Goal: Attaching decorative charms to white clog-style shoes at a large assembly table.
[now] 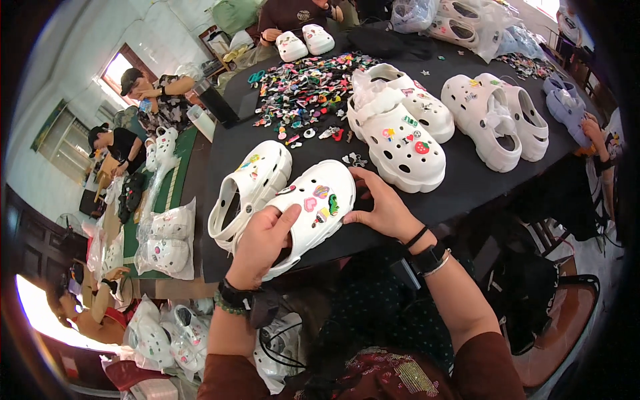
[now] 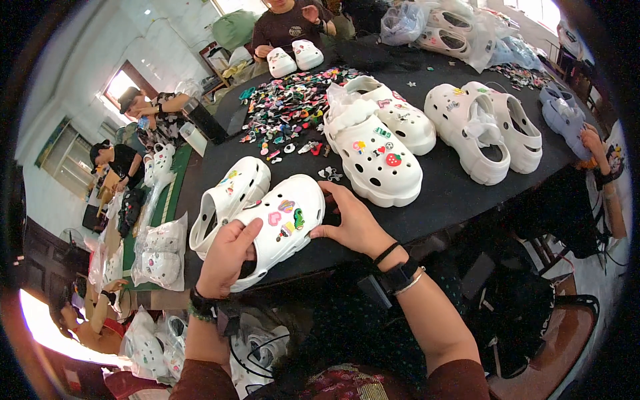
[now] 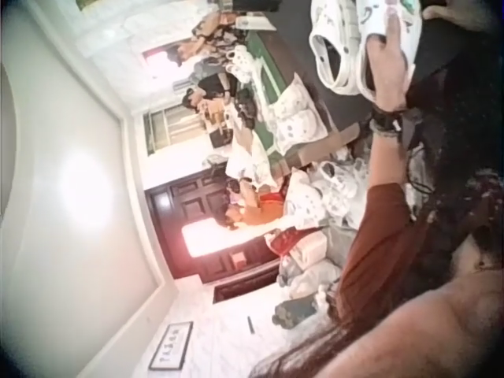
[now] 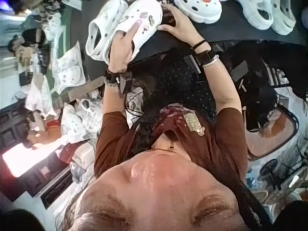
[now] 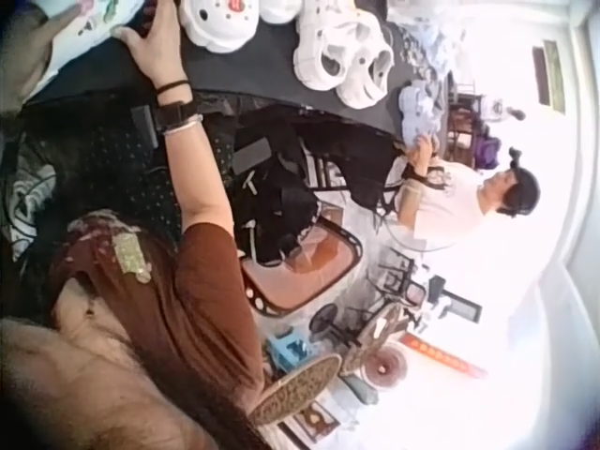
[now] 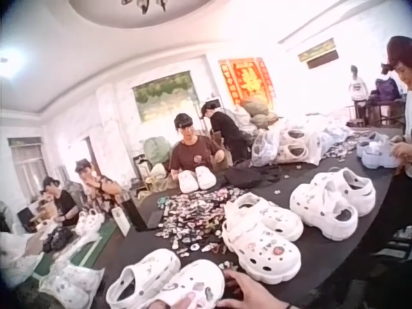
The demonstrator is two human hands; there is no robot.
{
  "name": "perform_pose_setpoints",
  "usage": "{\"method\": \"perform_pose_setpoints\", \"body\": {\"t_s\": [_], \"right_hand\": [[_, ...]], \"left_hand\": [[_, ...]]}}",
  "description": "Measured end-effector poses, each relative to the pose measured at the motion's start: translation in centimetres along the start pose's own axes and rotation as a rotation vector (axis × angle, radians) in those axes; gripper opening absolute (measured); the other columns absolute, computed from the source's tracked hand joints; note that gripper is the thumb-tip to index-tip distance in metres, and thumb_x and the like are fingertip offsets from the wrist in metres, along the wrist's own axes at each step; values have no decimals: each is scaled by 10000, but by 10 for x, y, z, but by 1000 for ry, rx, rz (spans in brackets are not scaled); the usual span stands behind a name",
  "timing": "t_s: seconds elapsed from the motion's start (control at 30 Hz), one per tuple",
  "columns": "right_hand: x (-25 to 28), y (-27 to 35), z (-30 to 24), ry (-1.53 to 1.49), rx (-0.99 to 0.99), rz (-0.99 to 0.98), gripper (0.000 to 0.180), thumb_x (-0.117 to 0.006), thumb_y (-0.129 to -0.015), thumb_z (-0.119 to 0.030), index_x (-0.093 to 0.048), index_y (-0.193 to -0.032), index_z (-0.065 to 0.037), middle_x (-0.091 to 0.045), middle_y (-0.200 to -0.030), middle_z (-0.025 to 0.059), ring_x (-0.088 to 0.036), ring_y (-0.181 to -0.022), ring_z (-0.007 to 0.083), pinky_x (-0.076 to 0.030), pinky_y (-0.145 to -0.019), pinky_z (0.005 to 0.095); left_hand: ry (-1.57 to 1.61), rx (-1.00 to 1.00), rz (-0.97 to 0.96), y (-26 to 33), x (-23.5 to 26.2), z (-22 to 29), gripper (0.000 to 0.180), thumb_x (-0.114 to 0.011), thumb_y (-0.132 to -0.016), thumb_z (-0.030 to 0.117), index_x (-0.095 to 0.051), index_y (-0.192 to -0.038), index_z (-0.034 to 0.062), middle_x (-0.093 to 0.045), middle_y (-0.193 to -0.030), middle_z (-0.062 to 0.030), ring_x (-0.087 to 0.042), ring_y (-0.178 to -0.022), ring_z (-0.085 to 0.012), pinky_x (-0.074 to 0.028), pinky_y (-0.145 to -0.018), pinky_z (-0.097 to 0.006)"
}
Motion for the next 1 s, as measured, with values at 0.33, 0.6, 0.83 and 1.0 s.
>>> {"method": "perform_pose_setpoints", "body": {"t_s": [0.33,0.6,0.83,1.0], "right_hand": [[-9,5,-25,276,151,-82,1026,-900,-606,-360,-367,-1445,-103,-395,-1445,211,-440,-1298,388,-395,-1076,443],[-20,3,-31,383,169,-93,1040,-895,-617,-371,-339,-1453,-99,-397,-1432,208,-430,-1295,386,-386,-1066,460],[-21,4,-32,435,149,-85,1037,-887,-630,-376,-330,-1458,-95,-405,-1428,190,-441,-1282,373,-393,-1045,465],[-26,3,-29,444,143,-70,1081,-877,-634,-426,-295,-1472,-69,-414,-1424,185,-453,-1272,373,-393,-1030,467]], "left_hand": [[-581,-159,204,27,70,38,279,-554,-1002,236,-645,-938,-20,-697,-852,-70,-632,-714,-103,-521,-695,-240],[228,1,38,-42,108,-2,455,-582,-991,256,-502,-1307,-61,-618,-1232,-104,-570,-1137,-143,-443,-999,-316],[-176,-150,78,-63,80,1,411,-663,-929,215,-591,-1209,-76,-660,-1158,-89,-624,-996,-136,-484,-869,-284],[-575,-591,204,-40,74,-2,185,-636,-880,103,-646,-1010,-28,-634,-768,-190,-593,-650,-272,-445,-617,-365]]}}
Point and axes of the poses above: each hand's wrist, its own y-axis away from the middle knuckle, its own x-axis out of the back of the hand, z = x × y, the point moved 6 cm from there along -y, towards the middle knuckle
